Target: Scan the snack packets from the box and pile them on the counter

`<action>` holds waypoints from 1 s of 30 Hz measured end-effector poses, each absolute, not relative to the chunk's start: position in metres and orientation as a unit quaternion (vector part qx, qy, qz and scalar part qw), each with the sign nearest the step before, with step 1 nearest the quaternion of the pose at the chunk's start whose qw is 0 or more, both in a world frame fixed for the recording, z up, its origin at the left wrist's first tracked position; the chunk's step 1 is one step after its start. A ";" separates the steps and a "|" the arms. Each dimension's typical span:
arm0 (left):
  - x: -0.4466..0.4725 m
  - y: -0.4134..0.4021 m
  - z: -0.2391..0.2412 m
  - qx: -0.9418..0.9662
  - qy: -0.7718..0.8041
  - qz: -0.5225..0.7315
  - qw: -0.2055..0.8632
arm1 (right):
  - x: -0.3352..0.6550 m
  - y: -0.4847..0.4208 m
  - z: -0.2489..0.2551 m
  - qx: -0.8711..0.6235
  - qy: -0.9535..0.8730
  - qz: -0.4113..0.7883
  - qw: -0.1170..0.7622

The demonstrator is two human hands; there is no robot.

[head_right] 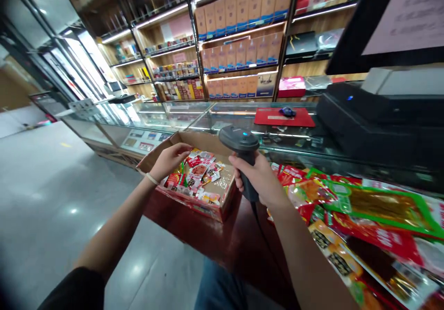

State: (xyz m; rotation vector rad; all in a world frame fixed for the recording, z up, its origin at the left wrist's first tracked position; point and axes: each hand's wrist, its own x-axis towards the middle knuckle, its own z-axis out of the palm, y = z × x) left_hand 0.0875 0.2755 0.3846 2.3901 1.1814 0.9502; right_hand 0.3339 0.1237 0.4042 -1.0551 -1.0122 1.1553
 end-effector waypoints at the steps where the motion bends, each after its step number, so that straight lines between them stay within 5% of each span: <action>1: 0.081 0.284 0.379 0.836 0.419 0.320 0.153 | 0.331 0.132 0.401 -0.453 -0.435 0.507 0.591; 11: 0.070 0.309 0.333 0.865 0.416 0.180 0.216 | 0.340 0.177 0.375 -0.477 -0.414 0.531 0.565; 20: 0.109 0.296 0.328 0.908 0.225 -0.034 0.351 | 0.357 0.184 0.370 -0.492 -0.406 0.523 0.565; 30: 0.158 0.287 0.280 0.958 0.117 -0.175 0.195 | 0.370 0.178 0.382 -0.496 -0.397 0.496 0.592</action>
